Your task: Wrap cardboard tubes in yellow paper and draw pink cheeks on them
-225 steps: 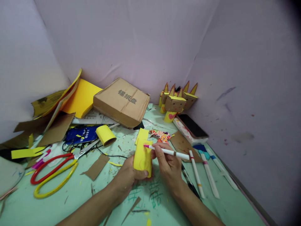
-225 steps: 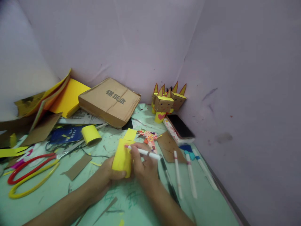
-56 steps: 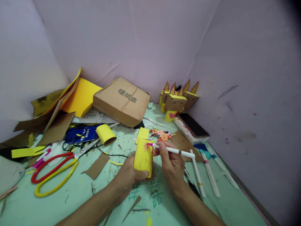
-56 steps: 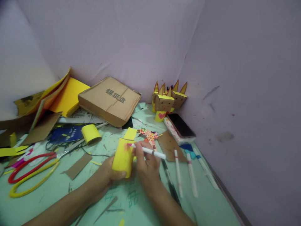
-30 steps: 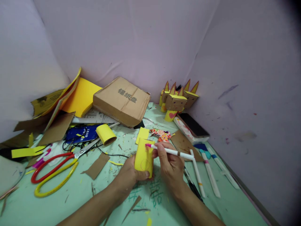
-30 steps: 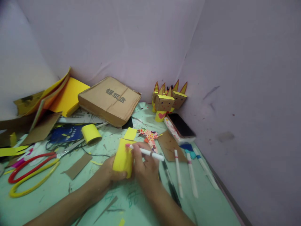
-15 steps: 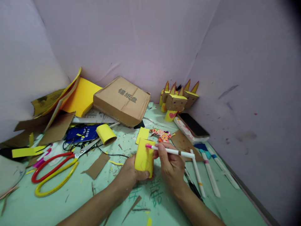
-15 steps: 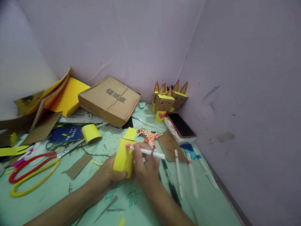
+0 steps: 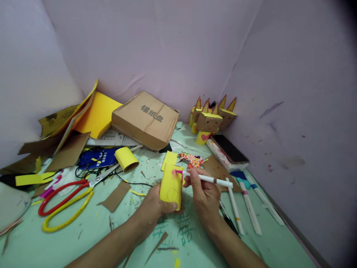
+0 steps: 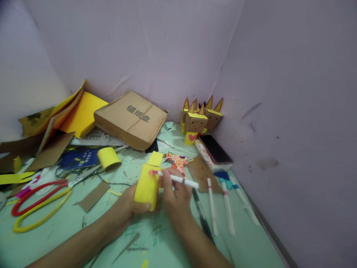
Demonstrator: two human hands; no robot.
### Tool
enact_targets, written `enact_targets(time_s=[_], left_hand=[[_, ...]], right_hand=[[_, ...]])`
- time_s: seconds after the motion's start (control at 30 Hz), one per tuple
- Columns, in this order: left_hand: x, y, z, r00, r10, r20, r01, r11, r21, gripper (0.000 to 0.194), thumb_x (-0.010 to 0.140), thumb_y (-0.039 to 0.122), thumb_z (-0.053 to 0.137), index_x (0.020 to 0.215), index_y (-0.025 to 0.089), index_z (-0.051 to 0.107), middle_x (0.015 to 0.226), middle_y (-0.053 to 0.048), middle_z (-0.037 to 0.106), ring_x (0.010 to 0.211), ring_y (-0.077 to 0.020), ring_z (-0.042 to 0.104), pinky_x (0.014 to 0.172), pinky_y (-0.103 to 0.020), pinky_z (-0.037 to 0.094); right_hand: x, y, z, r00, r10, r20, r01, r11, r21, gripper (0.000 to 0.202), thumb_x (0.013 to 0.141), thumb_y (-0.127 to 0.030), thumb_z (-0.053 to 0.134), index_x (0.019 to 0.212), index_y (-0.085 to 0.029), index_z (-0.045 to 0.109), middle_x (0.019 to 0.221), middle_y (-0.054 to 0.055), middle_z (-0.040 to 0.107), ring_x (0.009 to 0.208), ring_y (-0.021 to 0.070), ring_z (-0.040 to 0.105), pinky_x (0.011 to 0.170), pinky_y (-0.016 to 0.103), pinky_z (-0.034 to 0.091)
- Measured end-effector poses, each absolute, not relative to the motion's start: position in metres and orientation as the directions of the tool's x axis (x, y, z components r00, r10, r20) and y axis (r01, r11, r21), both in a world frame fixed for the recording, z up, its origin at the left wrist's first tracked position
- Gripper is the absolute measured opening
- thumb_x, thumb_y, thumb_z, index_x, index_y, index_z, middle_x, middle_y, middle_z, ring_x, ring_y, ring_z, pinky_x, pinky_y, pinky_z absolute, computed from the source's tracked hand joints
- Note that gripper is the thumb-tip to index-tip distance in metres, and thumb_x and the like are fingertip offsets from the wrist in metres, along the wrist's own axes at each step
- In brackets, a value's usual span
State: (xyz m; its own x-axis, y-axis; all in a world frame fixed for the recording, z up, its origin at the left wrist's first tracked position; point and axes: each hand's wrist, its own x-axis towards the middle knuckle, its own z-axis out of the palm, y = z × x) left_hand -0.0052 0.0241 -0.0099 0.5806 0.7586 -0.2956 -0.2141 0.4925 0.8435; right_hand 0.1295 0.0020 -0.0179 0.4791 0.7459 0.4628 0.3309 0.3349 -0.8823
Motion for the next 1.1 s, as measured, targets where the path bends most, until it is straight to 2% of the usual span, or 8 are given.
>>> enact_targets(time_s=[0.07, 0.23, 0.43, 0.6, 0.8, 0.9, 1.1], left_hand=[[-0.0055, 0.0235, -0.0097, 0.586, 0.754, -0.296, -0.217, 0.498, 0.839, 0.066, 0.051, 0.011, 0.072, 0.116, 0.014, 0.057, 0.086, -0.006, 0.067, 0.069, -0.0169, 0.058, 0.062, -0.027, 0.047], [-0.0042, 0.0243, -0.0110, 0.569, 0.762, -0.310, -0.227, 0.507, 0.831, 0.059, 0.049, 0.012, 0.073, 0.107, 0.011, 0.061, 0.078, -0.005, 0.066, 0.069, -0.0186, 0.058, 0.061, -0.028, 0.048], [-0.0042, 0.0251, -0.0112, 0.577, 0.757, -0.308, -0.228, 0.511, 0.829, 0.063, 0.049, 0.012, 0.073, 0.110, 0.012, 0.059, 0.085, -0.007, 0.067, 0.069, -0.0176, 0.058, 0.060, -0.027, 0.047], [-0.0046, 0.0240, -0.0118, 0.565, 0.769, -0.301, -0.235, 0.499, 0.834, 0.059, 0.048, 0.011, 0.072, 0.106, 0.011, 0.061, 0.077, -0.005, 0.066, 0.066, -0.0164, 0.056, 0.058, -0.026, 0.047], [-0.0041, 0.0236, -0.0123, 0.560, 0.766, -0.317, -0.227, 0.509, 0.830, 0.062, 0.047, 0.012, 0.072, 0.108, 0.012, 0.059, 0.076, -0.005, 0.065, 0.067, -0.0176, 0.057, 0.059, -0.028, 0.048], [-0.0039, 0.0239, -0.0135, 0.554, 0.772, -0.312, -0.229, 0.501, 0.834, 0.056, 0.047, 0.012, 0.072, 0.102, 0.011, 0.061, 0.074, -0.004, 0.064, 0.066, -0.0171, 0.056, 0.059, -0.027, 0.048], [-0.0040, 0.0244, -0.0152, 0.552, 0.778, -0.302, -0.227, 0.488, 0.843, 0.054, 0.047, 0.012, 0.073, 0.100, 0.012, 0.061, 0.076, -0.005, 0.066, 0.068, -0.0192, 0.059, 0.061, -0.029, 0.049]], right_hand=[[0.1293, 0.0020, -0.0174, 0.470, 0.756, 0.455, 0.319, 0.335, -0.886, 0.022, 0.088, -0.034, 0.052, 0.078, -0.018, 0.063, 0.065, 0.002, 0.062, 0.060, 0.0170, 0.059, 0.056, 0.029, 0.047], [0.1283, 0.0015, -0.0195, 0.412, 0.788, 0.458, 0.309, 0.351, -0.884, 0.023, 0.088, -0.033, 0.052, 0.074, -0.018, 0.061, 0.060, 0.000, 0.057, 0.055, 0.0148, 0.055, 0.053, 0.028, 0.045], [0.1308, 0.0025, -0.0209, 0.442, 0.761, 0.475, 0.341, 0.347, -0.874, 0.020, 0.088, -0.033, 0.052, 0.080, -0.019, 0.064, 0.067, 0.001, 0.064, 0.060, 0.0164, 0.059, 0.057, 0.029, 0.046], [0.1302, 0.0024, -0.0181, 0.445, 0.761, 0.472, 0.352, 0.336, -0.874, 0.021, 0.088, -0.033, 0.052, 0.076, -0.018, 0.063, 0.061, 0.000, 0.062, 0.055, 0.0153, 0.057, 0.054, 0.028, 0.045], [0.1294, 0.0023, -0.0185, 0.444, 0.760, 0.474, 0.351, 0.339, -0.873, 0.020, 0.088, -0.033, 0.052, 0.077, -0.019, 0.063, 0.063, 0.000, 0.062, 0.059, 0.0163, 0.059, 0.056, 0.028, 0.045], [0.1295, 0.0014, -0.0197, 0.433, 0.760, 0.485, 0.356, 0.350, -0.866, 0.021, 0.088, -0.032, 0.052, 0.077, -0.019, 0.063, 0.060, -0.001, 0.060, 0.055, 0.0155, 0.057, 0.055, 0.029, 0.045], [0.1274, 0.0010, -0.0170, 0.384, 0.740, 0.552, 0.379, 0.419, -0.825, 0.015, 0.088, -0.027, 0.052, 0.082, -0.021, 0.065, 0.068, 0.000, 0.064, 0.062, 0.0154, 0.061, 0.058, 0.028, 0.047]])
